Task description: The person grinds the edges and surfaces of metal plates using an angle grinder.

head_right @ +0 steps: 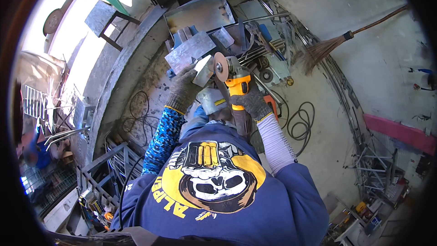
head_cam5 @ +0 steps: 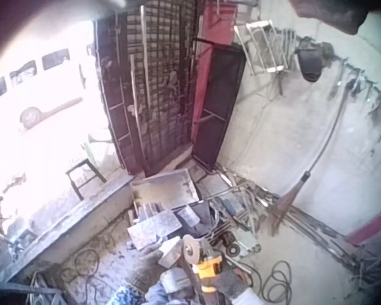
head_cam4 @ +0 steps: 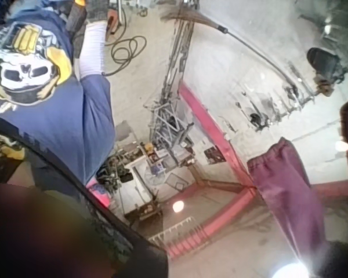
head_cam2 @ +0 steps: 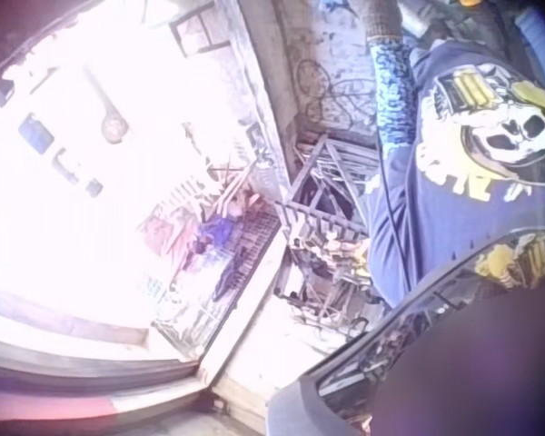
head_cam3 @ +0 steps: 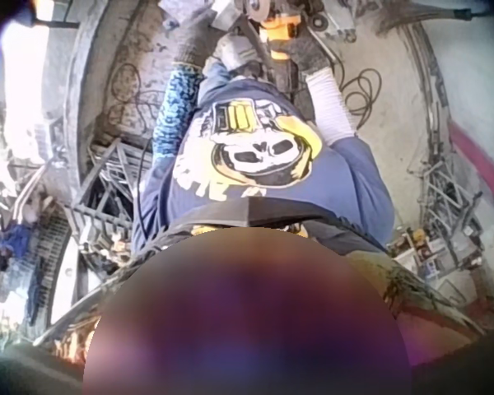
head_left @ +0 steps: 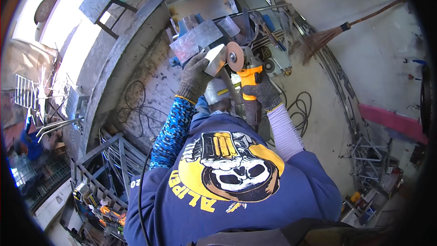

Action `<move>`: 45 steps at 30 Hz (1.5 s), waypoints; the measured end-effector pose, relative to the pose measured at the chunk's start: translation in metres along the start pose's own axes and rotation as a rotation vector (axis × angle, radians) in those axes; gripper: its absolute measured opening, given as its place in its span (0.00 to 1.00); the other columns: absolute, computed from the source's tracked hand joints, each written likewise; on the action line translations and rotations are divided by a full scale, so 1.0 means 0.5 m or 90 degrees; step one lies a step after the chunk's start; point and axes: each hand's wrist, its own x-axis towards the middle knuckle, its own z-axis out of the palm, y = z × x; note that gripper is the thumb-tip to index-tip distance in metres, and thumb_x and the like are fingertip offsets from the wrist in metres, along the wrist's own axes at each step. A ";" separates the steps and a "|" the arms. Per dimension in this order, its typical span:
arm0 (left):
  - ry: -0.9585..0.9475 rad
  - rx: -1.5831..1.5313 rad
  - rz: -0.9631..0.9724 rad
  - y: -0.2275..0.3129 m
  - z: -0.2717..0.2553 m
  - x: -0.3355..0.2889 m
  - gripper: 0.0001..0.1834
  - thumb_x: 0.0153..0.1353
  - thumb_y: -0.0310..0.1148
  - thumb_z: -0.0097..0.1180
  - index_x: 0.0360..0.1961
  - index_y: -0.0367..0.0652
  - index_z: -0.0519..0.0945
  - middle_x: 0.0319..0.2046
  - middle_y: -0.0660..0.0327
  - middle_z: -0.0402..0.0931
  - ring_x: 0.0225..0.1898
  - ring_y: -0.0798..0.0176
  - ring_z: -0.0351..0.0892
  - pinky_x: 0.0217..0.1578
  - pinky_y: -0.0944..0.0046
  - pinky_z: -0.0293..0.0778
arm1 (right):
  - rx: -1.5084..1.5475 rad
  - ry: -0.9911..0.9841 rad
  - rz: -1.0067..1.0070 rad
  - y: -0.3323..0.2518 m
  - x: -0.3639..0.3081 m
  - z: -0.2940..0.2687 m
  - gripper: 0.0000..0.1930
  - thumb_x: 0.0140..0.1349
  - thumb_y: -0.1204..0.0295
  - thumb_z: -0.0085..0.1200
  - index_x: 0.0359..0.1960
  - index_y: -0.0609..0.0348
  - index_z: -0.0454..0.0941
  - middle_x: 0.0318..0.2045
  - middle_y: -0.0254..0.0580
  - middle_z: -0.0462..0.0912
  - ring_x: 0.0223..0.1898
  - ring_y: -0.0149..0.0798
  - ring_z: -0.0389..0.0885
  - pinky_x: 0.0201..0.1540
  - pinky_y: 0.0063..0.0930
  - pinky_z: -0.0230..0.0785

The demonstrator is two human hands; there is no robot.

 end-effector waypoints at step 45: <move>-0.109 -0.037 0.026 0.030 -0.016 -0.019 0.37 0.61 0.29 0.57 0.71 0.44 0.59 0.62 0.49 0.65 0.61 0.47 0.71 0.60 0.44 0.75 | -0.170 0.079 -0.053 0.002 -0.022 -0.022 0.45 0.40 0.77 0.71 0.64 0.56 0.61 0.51 0.42 0.76 0.48 0.37 0.79 0.49 0.34 0.79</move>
